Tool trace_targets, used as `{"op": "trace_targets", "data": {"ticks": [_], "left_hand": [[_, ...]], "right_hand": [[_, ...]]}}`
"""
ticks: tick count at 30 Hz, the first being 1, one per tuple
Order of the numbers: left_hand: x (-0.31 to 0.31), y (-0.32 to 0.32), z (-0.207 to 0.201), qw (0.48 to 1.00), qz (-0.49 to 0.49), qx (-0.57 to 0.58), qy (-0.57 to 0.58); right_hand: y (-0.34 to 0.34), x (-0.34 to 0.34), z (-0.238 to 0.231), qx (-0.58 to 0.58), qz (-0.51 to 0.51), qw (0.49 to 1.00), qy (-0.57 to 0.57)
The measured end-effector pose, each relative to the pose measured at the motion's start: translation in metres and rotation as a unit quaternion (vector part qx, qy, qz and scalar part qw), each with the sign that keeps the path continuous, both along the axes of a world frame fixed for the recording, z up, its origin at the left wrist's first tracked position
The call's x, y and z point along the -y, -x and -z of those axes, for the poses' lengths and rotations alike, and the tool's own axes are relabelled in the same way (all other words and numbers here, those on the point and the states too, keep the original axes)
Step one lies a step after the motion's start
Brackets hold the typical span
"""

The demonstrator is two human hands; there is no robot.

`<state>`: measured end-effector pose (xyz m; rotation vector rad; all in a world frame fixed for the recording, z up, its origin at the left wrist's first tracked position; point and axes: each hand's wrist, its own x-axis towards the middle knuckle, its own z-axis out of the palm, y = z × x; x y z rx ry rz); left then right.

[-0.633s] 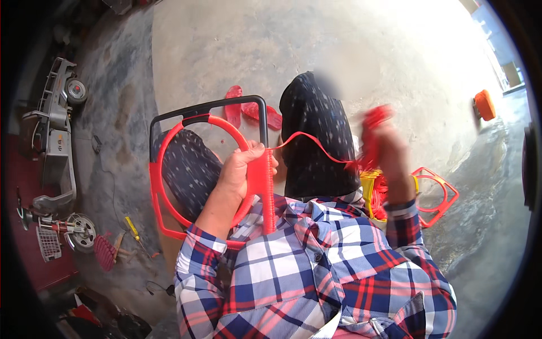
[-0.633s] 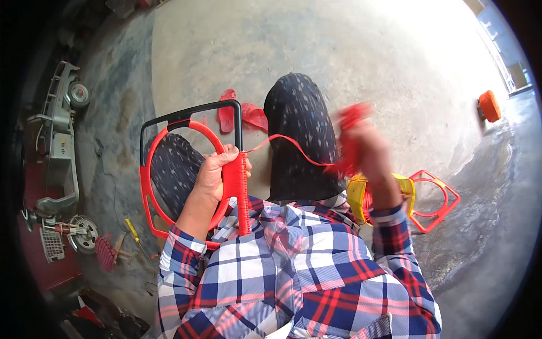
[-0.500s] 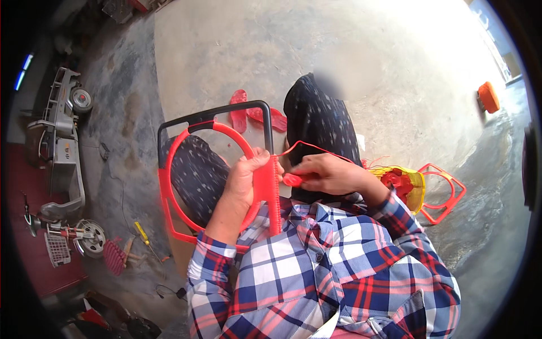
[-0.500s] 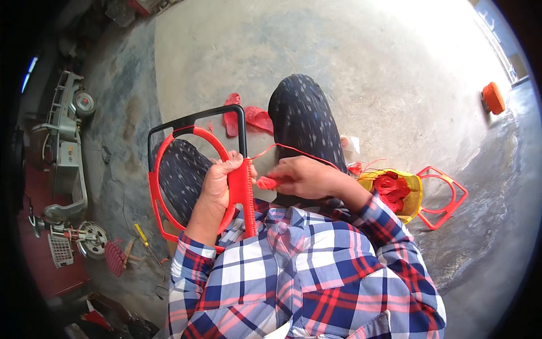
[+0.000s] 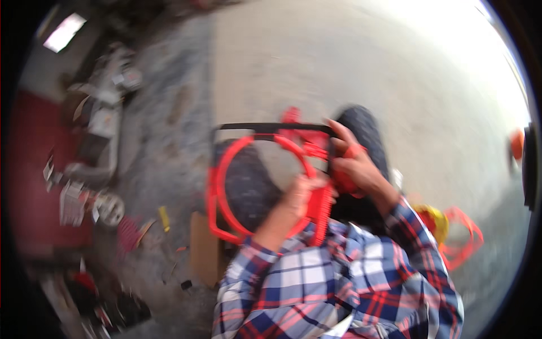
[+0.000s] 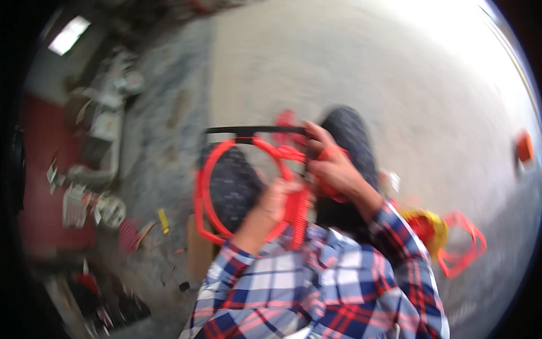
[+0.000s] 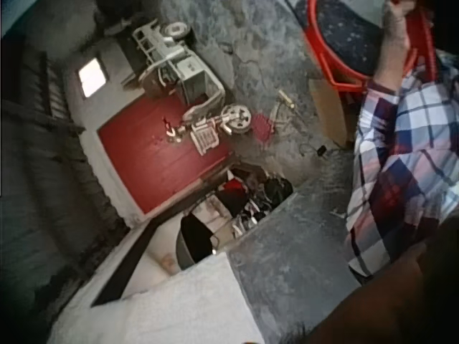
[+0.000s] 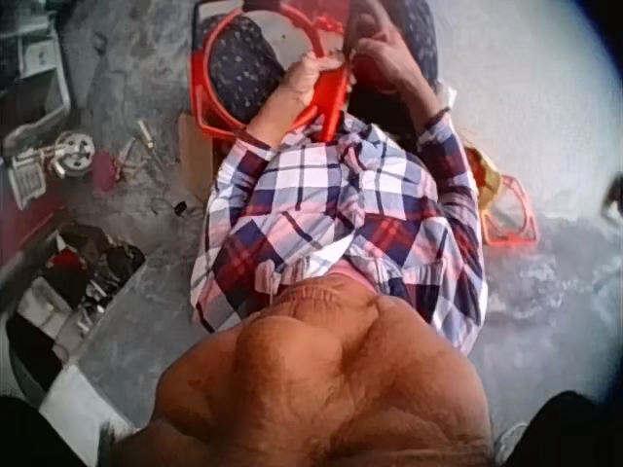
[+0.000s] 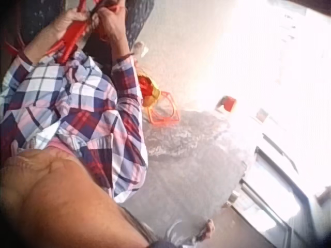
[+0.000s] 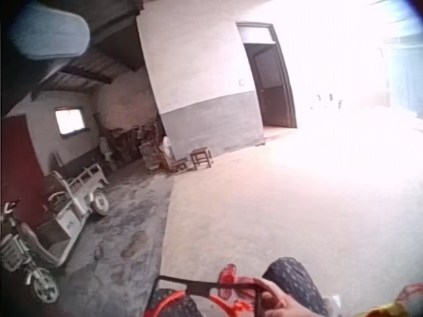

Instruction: Wrapping a red plastic cord or tape tightly around a red metal frame.

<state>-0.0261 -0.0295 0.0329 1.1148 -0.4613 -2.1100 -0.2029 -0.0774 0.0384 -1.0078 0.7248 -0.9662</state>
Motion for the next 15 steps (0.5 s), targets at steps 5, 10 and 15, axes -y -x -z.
{"op": "trace_targets", "data": {"ticks": [5, 10, 15], "left_hand": [[0.0, 0.023, 0.008, 0.997, 0.016, -0.058, 0.05], [-0.007, 0.01, -0.009, 0.996, 0.013, -0.045, 0.073], [-0.004, 0.009, -0.005, 0.997, -0.022, -0.038, 0.07]], "right_hand": [[-0.003, 0.0, -0.004, -0.065, 0.056, 0.994, 0.062], [-0.009, 0.009, -0.001, -0.059, 0.01, 0.997, 0.038], [0.0, 0.006, -0.001, -0.125, 0.155, 0.966, 0.165]]}}
